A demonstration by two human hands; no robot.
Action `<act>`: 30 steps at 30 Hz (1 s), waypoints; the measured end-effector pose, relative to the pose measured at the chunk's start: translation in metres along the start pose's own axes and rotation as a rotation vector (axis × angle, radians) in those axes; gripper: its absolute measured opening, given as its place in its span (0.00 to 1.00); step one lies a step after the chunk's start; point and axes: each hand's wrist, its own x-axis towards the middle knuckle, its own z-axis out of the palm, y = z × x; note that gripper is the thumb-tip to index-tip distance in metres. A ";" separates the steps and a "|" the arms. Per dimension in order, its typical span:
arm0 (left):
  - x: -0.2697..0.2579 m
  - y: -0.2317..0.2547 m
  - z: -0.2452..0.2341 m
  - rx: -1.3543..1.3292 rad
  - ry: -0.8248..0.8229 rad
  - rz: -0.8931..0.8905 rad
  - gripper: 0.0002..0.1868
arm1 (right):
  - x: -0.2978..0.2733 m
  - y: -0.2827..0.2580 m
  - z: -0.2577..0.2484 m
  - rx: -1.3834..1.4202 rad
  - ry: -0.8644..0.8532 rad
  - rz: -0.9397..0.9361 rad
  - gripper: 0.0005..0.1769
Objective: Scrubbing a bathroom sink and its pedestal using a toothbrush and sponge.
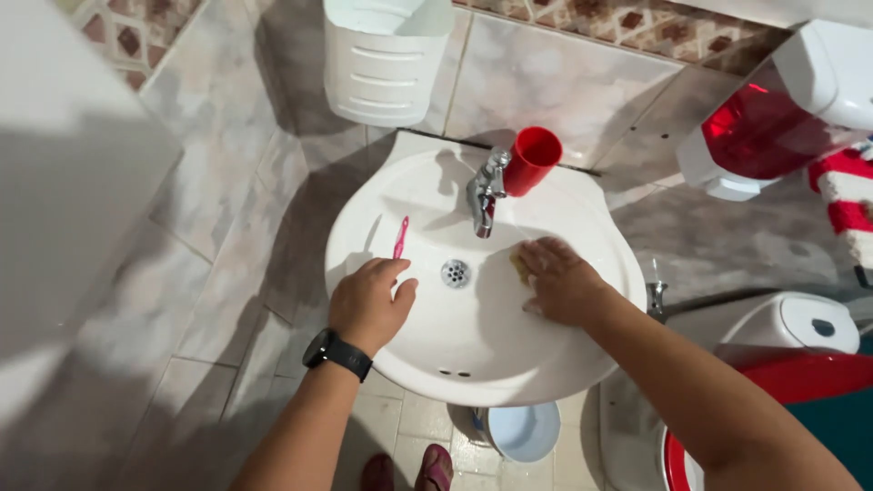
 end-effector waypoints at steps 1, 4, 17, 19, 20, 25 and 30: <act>0.003 0.001 0.000 0.000 -0.005 0.003 0.16 | 0.001 -0.017 -0.044 0.002 -0.001 0.006 0.48; -0.005 0.001 0.001 -0.010 -0.016 -0.008 0.15 | -0.017 -0.080 -0.143 -0.101 -0.428 0.079 0.41; -0.005 -0.002 -0.007 -0.286 -0.138 -0.193 0.15 | -0.004 -0.196 -0.140 0.852 -0.493 0.097 0.52; 0.001 -0.016 0.002 -0.313 -0.090 -0.173 0.15 | -0.020 -0.143 -0.142 0.715 -0.564 0.157 0.43; -0.003 -0.021 0.006 -0.278 -0.020 -0.054 0.14 | -0.027 -0.115 -0.134 0.398 -0.577 0.272 0.36; -0.006 -0.013 0.004 -0.234 0.089 0.080 0.15 | -0.041 -0.103 -0.136 -0.104 -0.484 0.308 0.35; -0.008 -0.023 0.017 -0.613 0.111 -0.193 0.16 | -0.011 -0.216 -0.168 0.849 -0.437 0.147 0.49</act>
